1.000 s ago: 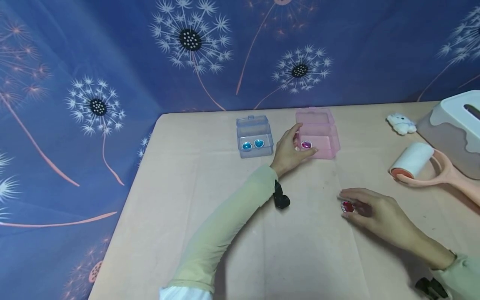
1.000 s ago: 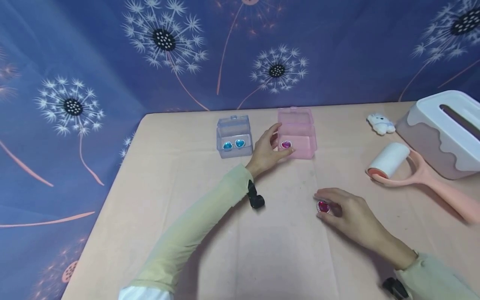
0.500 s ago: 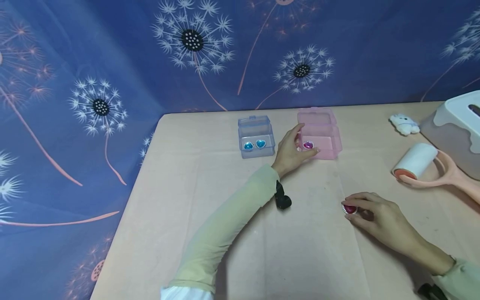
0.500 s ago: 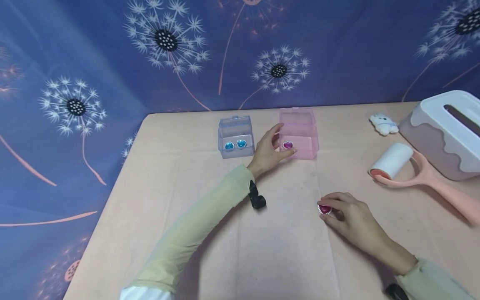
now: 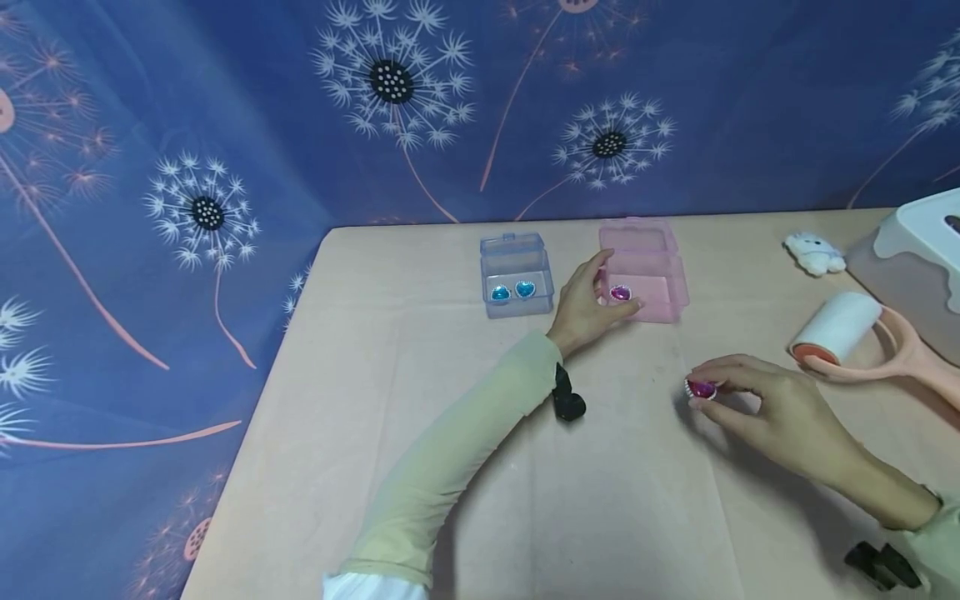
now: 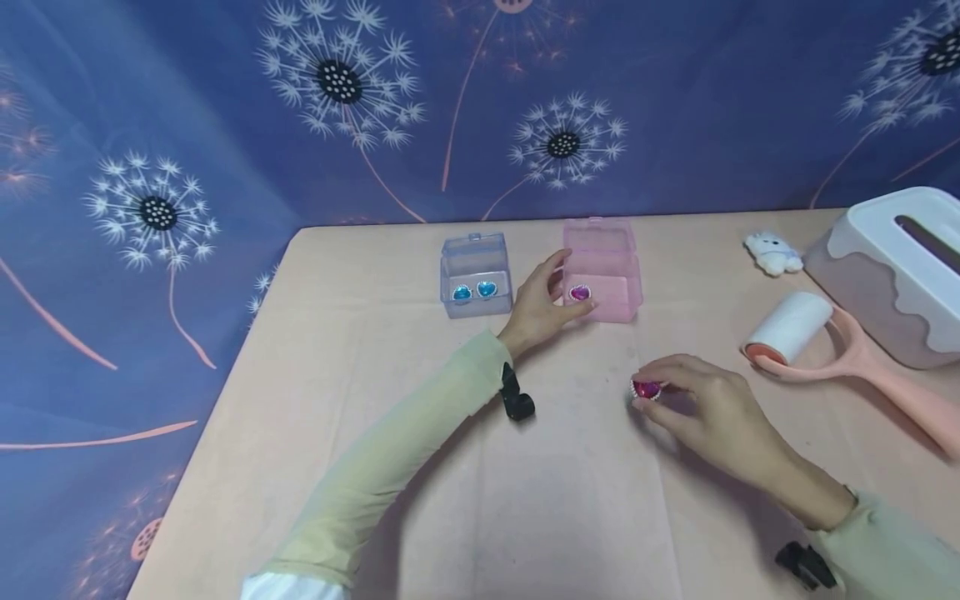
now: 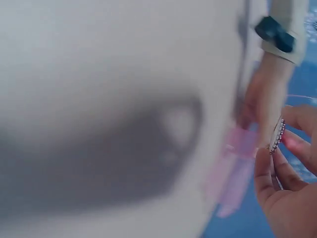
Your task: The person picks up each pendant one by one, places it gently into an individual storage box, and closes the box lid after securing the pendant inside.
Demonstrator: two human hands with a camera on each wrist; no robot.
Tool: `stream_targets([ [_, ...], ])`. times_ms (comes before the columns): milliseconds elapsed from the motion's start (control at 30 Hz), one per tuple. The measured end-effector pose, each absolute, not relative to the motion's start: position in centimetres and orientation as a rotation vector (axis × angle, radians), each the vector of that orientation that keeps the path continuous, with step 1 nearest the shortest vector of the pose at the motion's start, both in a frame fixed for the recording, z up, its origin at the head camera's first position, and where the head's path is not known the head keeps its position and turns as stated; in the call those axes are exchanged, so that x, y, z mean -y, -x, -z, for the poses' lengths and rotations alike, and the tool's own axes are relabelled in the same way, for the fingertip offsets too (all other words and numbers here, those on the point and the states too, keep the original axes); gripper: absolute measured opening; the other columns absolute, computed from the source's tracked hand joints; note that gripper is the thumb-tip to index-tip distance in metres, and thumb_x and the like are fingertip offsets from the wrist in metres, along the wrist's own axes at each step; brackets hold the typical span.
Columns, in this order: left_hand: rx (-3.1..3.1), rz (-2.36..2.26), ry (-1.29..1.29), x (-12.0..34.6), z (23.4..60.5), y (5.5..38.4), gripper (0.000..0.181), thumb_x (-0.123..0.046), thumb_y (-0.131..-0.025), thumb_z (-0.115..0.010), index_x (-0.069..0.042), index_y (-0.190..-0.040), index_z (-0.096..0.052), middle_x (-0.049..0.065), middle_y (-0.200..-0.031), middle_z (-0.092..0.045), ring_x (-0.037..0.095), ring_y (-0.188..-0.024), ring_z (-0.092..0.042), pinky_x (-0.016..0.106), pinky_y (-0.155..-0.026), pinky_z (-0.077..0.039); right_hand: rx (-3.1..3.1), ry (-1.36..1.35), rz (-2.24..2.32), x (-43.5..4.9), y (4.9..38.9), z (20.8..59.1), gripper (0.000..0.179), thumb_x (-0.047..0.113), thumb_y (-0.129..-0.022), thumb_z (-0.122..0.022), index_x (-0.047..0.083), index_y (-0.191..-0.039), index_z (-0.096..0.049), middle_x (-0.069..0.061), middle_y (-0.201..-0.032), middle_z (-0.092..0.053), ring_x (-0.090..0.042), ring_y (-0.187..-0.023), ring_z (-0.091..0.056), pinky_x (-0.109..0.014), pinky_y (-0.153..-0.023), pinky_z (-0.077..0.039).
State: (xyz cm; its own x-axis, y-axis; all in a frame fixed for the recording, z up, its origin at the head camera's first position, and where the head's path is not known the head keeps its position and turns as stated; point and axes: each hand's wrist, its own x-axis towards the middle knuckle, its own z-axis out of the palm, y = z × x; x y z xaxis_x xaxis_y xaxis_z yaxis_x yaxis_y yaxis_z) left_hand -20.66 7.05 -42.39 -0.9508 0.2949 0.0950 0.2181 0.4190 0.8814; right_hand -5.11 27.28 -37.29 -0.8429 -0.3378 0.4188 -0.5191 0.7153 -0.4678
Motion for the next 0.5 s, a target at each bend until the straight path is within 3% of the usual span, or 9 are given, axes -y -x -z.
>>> stream_targets([
  [200,-2.585,-1.591,-0.472,-7.0,42.3,20.6,0.088,-0.033,-0.077,-0.083,-0.021,-0.149,-0.035,0.007,-0.136,-0.052,0.018,-0.12,-0.056,0.021,-0.1,-0.047,2.522,-0.71,-0.801,-26.8,8.3,33.7,0.046,-0.007,-0.061,-0.083,0.014,-0.102,-0.073,0.001,-0.1,-0.069,0.025,-0.088,-0.048,-0.008,-0.048,-0.034],
  [400,-2.603,-1.571,-0.496,-7.0,42.4,20.6,0.087,-0.034,-0.077,-0.082,-0.021,-0.149,-0.035,0.008,-0.137,-0.052,0.017,-0.122,-0.055,0.021,-0.1,-0.047,2.499,-0.733,-0.73,-25.8,12.2,32.5,0.037,-0.004,-0.066,-0.081,0.009,-0.1,-0.073,-0.006,-0.097,-0.072,0.027,-0.086,-0.044,-0.007,-0.052,-0.039],
  [500,-2.601,-1.575,-0.503,-7.0,42.4,20.6,0.086,-0.033,-0.078,-0.081,-0.02,-0.149,-0.035,0.008,-0.137,-0.052,0.018,-0.123,-0.055,0.022,-0.1,-0.047,2.517,-0.727,-0.698,-25.4,14.1,32.7,0.031,0.0,-0.069,-0.081,0.008,-0.098,-0.073,-0.006,-0.095,-0.073,0.017,-0.08,-0.053,-0.004,-0.059,-0.039],
])
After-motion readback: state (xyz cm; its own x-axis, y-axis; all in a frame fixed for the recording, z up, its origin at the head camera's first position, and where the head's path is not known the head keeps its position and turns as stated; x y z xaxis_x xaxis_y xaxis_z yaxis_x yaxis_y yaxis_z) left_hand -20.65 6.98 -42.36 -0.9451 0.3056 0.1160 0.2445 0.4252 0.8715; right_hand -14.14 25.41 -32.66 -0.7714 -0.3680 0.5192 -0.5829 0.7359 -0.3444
